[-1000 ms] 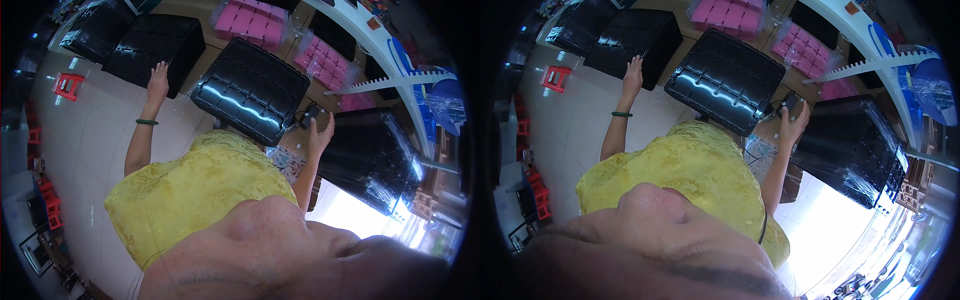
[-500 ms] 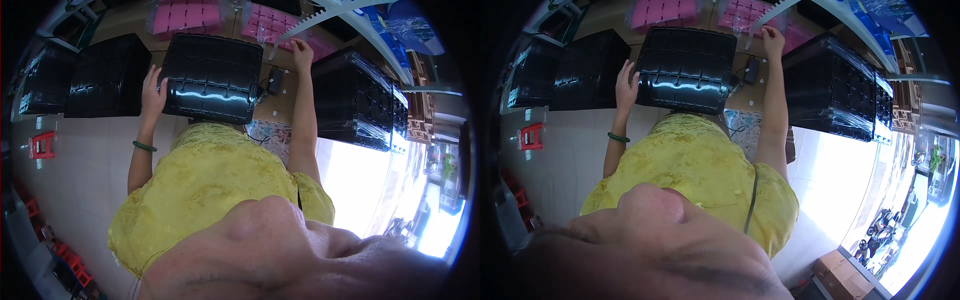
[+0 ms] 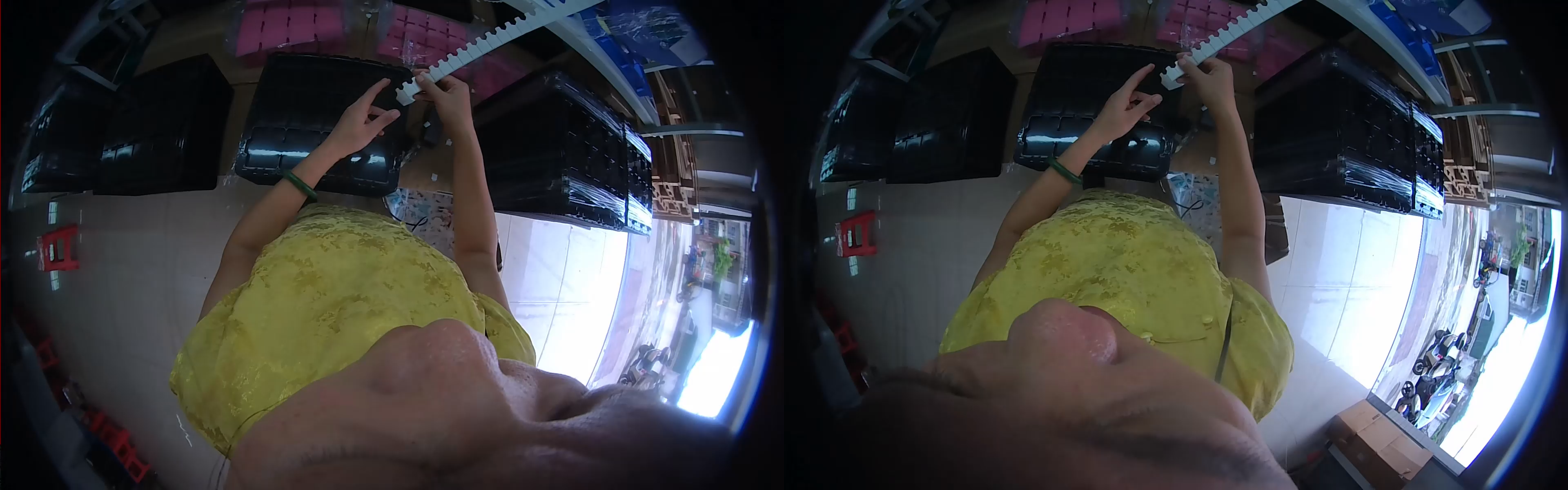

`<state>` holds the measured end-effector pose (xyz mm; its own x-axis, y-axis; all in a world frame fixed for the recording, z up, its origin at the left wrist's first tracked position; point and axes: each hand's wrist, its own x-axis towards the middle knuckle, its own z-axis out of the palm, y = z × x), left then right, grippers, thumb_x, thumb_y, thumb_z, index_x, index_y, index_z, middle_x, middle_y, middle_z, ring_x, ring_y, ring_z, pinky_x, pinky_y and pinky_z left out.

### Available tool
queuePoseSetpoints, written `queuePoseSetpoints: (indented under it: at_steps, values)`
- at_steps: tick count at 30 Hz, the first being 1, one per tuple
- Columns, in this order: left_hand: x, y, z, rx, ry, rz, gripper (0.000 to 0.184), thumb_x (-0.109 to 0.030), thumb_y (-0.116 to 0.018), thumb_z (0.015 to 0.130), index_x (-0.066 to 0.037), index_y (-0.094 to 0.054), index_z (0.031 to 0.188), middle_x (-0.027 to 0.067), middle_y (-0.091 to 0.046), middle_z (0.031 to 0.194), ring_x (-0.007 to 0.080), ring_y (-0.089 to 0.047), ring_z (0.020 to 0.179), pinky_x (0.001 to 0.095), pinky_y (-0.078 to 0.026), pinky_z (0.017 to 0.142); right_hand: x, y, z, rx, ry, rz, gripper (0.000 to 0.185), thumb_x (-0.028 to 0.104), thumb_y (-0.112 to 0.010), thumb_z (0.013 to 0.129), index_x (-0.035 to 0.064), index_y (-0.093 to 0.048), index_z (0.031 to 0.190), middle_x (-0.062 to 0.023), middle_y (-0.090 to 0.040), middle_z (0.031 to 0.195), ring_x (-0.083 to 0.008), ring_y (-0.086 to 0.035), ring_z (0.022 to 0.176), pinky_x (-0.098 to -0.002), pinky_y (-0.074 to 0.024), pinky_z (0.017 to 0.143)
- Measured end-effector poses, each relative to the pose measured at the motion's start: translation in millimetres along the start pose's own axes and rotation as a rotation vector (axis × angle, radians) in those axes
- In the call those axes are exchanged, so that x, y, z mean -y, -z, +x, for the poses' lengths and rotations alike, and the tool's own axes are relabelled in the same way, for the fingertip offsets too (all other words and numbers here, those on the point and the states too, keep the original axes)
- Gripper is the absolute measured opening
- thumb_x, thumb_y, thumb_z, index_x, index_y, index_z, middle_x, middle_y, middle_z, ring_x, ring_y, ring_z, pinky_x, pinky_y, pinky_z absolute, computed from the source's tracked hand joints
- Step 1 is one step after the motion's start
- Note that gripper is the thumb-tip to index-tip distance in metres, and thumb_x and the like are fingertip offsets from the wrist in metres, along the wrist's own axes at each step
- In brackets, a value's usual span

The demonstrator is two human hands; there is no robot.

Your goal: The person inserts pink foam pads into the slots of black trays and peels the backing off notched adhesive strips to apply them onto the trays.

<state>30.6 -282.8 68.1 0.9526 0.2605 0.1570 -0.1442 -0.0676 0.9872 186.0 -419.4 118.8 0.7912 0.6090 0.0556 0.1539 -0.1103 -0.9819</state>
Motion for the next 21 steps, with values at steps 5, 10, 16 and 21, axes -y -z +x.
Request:
queuePoseSetpoints:
  at_steps: [5, 10, 16, 21]
  values:
    - [-5, -1, -43, 0.216, 0.252, -0.501, 0.027, -0.031, -0.059, 0.099, -0.005, -0.065, 0.106, 0.0026, -0.066, 0.085, 0.0059, -0.057, 0.065, 0.0197, -0.044, 0.056, 5, -14, -76, 0.273, -0.124, 0.588, 0.036, 0.014, -0.06, 0.095, -0.0077, -0.059, 0.123, -0.0151, -0.067, 0.113, -0.0222, -0.065, 0.103, -0.0346, -0.0519, 0.091]
    - [-14, -17, -97, 0.356, 0.545, -0.775, 0.028, -0.028, -0.054, 0.102, -0.002, -0.063, 0.097, 0.0002, -0.059, 0.072, 0.0033, -0.049, 0.052, 0.0156, -0.037, 0.046, -54, -20, -123, 0.482, -0.374, 0.569, 0.029, 0.009, -0.062, 0.091, -0.0023, -0.063, 0.118, -0.0111, -0.065, 0.109, -0.0174, -0.063, 0.096, -0.0328, -0.0477, 0.09]
    - [-25, -21, -125, 0.39, 0.592, -0.809, 0.028, -0.026, -0.055, 0.101, 0.001, -0.061, 0.096, 0.0, -0.056, 0.068, 0.0022, -0.047, 0.048, 0.0142, -0.034, 0.042, -61, -23, -162, 0.536, -0.325, 0.953, 0.023, 0.007, -0.071, 0.084, -0.0009, -0.064, 0.104, -0.0105, -0.061, 0.105, -0.02, -0.061, 0.098, -0.0309, -0.048, 0.083]
    - [-18, -24, -133, 0.424, 0.597, -0.857, 0.029, -0.026, -0.056, 0.101, 0.002, -0.062, 0.097, -0.0001, -0.056, 0.067, 0.0019, -0.047, 0.048, 0.0146, -0.034, 0.043, -65, -26, -163, 0.628, -0.299, 0.871, 0.021, 0.008, -0.071, 0.083, 0.0007, -0.064, 0.102, -0.0097, -0.061, 0.104, -0.019, -0.06, 0.095, -0.0307, -0.0471, 0.081]
